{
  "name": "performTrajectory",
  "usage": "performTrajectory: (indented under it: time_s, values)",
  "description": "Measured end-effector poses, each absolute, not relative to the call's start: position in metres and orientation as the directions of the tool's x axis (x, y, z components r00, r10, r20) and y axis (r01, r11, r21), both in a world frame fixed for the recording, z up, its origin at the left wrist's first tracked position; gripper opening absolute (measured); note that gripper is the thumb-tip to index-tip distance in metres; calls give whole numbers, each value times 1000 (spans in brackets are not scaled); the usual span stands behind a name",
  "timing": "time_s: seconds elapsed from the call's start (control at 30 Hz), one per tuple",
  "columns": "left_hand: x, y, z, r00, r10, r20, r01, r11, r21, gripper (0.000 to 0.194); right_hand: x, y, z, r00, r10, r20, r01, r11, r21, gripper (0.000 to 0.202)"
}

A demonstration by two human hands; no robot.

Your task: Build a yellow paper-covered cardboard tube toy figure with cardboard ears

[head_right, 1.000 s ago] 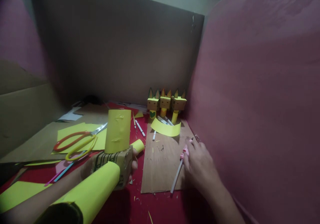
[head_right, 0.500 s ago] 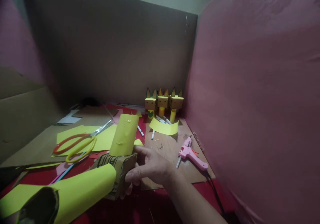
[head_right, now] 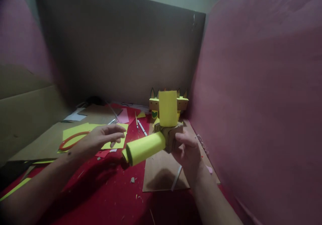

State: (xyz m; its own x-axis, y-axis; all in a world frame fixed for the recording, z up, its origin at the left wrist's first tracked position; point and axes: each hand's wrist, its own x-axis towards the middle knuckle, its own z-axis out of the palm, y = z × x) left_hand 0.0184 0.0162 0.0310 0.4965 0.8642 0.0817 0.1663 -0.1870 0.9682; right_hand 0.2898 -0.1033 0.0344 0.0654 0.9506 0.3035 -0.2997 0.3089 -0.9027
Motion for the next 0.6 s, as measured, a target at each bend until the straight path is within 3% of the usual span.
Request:
performTrajectory:
  time_s: [0.17,0.37,0.47,0.6]
  values:
    - [30,14,18,514,844,155,482,-433,761,55,293,-97,36,152,955,257,-514,298,-804,15]
    - [54,2,0,558,818,140,563,-497,660,32,284,-93,22,96,956,278,-459,291,-840,22]
    - [39,10,23,613,783,108,532,-510,676,31,287,-94,19,50,957,287,-442,279,-853,21]
    - [8,17,55,704,710,15,317,-333,888,56,288,-95,15,52,964,260,-431,256,-865,34]
